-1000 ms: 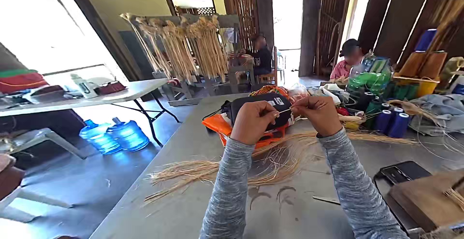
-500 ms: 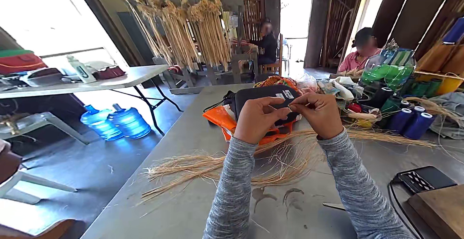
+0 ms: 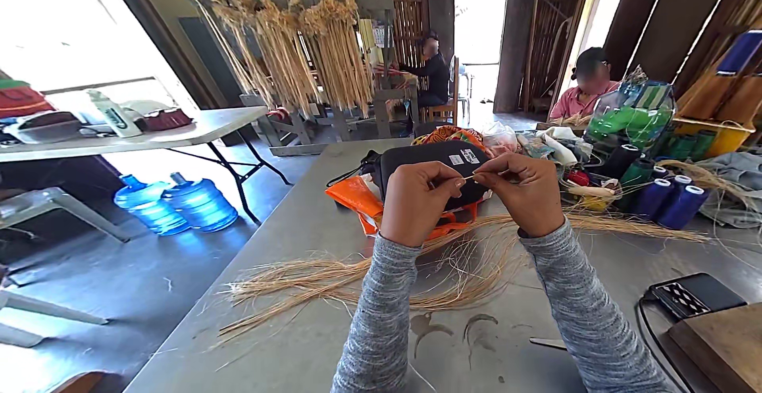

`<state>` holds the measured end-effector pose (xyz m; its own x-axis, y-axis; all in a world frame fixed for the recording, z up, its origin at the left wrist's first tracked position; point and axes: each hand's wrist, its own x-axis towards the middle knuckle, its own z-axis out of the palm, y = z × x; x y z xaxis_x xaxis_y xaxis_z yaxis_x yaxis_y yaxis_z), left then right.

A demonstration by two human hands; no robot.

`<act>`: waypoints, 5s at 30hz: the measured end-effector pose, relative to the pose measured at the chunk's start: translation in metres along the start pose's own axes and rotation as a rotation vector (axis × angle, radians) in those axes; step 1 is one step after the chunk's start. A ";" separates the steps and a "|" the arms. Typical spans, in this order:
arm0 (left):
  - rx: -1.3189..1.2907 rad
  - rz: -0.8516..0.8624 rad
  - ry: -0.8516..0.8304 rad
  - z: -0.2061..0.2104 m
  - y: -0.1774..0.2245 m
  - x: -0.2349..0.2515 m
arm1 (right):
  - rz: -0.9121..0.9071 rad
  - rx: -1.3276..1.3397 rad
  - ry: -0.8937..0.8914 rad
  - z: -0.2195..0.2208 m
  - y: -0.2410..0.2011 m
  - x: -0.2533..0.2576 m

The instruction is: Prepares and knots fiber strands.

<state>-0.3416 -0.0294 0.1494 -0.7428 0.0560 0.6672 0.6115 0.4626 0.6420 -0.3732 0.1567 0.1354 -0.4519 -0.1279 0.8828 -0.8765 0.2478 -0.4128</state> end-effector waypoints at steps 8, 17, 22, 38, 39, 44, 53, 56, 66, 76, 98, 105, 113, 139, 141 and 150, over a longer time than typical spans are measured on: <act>-0.039 -0.052 -0.019 -0.007 0.000 0.003 | 0.007 -0.029 0.002 -0.007 0.005 -0.001; -0.056 -0.075 -0.029 -0.008 -0.002 0.003 | -0.008 -0.062 -0.077 -0.017 0.001 0.002; -0.055 -0.079 -0.031 -0.007 0.000 0.003 | -0.052 -0.082 -0.120 -0.022 0.000 0.002; -0.160 -0.017 -0.044 -0.007 -0.006 0.003 | -0.075 -0.069 0.064 -0.023 0.010 0.005; -0.176 -0.021 -0.046 -0.009 -0.006 0.004 | -0.058 -0.028 0.085 -0.025 0.012 0.005; -0.363 -0.047 -0.095 -0.005 -0.002 0.003 | 0.135 0.310 0.146 -0.021 0.014 0.006; -0.365 0.018 -0.138 0.009 -0.003 -0.006 | 0.511 0.514 0.008 -0.013 -0.003 0.001; -0.352 0.014 -0.124 0.012 -0.003 -0.005 | 0.521 0.487 -0.035 -0.010 -0.006 0.000; -0.359 -0.053 -0.031 0.017 0.003 -0.004 | 0.509 0.437 -0.066 -0.008 -0.010 -0.002; -0.335 0.007 0.012 0.023 0.002 -0.006 | 0.518 0.424 -0.085 -0.008 -0.013 -0.003; -0.383 -0.096 0.062 0.028 -0.005 0.004 | 0.573 0.442 -0.103 -0.007 -0.009 0.001; -0.398 -0.079 0.061 0.032 -0.006 0.004 | 0.607 0.428 -0.118 -0.008 -0.007 0.002; -0.507 -0.188 0.068 0.033 -0.008 0.006 | 0.630 0.438 -0.196 -0.010 -0.009 0.003; -0.825 -0.394 0.085 0.041 -0.006 0.005 | 0.631 0.541 -0.174 0.019 0.005 -0.007; -0.806 -0.389 0.080 0.040 -0.006 0.004 | 0.617 0.529 -0.188 0.019 0.006 -0.008; -0.791 -0.391 0.105 0.037 -0.004 0.004 | 0.594 0.451 -0.310 0.007 0.011 -0.004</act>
<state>-0.3571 0.0021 0.1359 -0.9331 -0.0771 0.3513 0.3570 -0.3171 0.8786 -0.3824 0.1533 0.1260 -0.8310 -0.3737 0.4121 -0.4277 -0.0448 -0.9028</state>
